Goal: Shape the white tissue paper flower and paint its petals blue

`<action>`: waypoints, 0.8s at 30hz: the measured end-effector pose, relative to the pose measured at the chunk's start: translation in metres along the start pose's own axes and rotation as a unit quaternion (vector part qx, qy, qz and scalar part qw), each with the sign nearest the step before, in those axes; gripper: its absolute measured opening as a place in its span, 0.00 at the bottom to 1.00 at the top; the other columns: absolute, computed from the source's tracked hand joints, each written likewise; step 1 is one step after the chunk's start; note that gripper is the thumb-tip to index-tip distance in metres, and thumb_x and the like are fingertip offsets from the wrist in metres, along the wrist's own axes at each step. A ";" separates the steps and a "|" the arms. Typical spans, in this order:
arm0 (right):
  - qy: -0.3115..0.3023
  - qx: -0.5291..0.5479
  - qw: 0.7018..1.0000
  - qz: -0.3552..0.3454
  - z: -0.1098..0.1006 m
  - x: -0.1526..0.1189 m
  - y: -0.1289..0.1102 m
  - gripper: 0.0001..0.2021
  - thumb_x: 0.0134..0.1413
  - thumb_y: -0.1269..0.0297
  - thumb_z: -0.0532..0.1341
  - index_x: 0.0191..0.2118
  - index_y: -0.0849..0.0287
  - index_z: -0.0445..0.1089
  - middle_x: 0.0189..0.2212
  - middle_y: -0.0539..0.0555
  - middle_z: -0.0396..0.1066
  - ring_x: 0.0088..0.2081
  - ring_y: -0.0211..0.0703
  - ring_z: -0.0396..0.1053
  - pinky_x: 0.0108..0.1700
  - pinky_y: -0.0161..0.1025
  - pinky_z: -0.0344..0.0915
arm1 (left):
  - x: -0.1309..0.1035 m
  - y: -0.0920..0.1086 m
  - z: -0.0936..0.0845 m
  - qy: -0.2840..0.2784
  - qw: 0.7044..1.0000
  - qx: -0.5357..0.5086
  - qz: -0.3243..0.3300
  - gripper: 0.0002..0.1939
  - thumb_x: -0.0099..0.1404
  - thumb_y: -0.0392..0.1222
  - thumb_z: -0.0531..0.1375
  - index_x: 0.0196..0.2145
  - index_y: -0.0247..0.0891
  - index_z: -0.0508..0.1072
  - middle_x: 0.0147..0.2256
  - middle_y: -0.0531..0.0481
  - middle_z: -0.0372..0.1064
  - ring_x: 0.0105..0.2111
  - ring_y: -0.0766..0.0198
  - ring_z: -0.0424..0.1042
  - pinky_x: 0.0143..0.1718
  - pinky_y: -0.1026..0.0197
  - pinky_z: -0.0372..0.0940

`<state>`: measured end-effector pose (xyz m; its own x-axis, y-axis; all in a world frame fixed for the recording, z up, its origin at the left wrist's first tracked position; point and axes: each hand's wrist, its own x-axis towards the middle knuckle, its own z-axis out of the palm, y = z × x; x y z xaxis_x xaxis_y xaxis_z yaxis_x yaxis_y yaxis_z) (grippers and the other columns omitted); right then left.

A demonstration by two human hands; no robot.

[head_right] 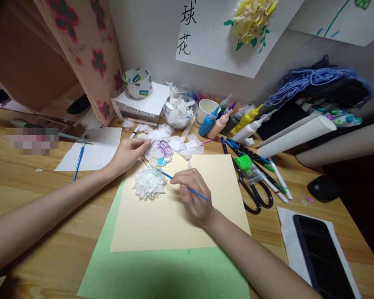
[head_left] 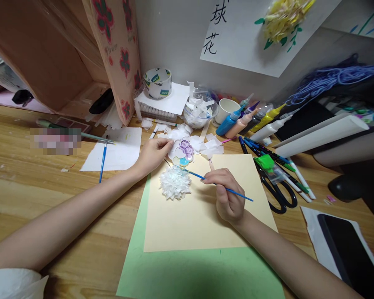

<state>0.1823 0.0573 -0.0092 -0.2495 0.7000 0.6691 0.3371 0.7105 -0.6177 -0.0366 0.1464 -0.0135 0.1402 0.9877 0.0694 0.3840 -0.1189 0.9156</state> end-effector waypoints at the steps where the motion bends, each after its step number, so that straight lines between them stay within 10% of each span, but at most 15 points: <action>1: -0.003 -0.001 1.000 0.003 0.000 0.000 0.000 0.11 0.61 0.71 0.50 0.40 0.55 0.68 0.32 0.54 0.72 0.35 0.44 0.69 0.37 0.44 0.63 | 0.000 0.000 0.000 0.000 1.000 0.001 0.000 0.20 0.63 0.54 0.56 0.31 0.34 0.78 0.24 0.51 0.72 0.26 0.65 0.67 0.27 0.65 0.59; 24: -0.033 -0.050 0.997 -0.056 0.000 0.003 -0.003 0.11 0.59 0.74 0.50 0.42 0.55 0.66 0.32 0.54 0.72 0.35 0.43 0.69 0.35 0.43 0.64 | -0.001 0.004 -0.001 0.002 1.000 0.014 0.002 0.19 0.64 0.52 0.55 0.30 0.33 0.77 0.22 0.53 0.69 0.25 0.66 0.66 0.27 0.65 0.56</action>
<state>0.1806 0.0569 -0.0056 -0.3482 0.6218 0.7015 0.3922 0.7763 -0.4935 -0.0358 0.1454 -0.0097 0.1391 0.9875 0.0746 0.4081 -0.1258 0.9042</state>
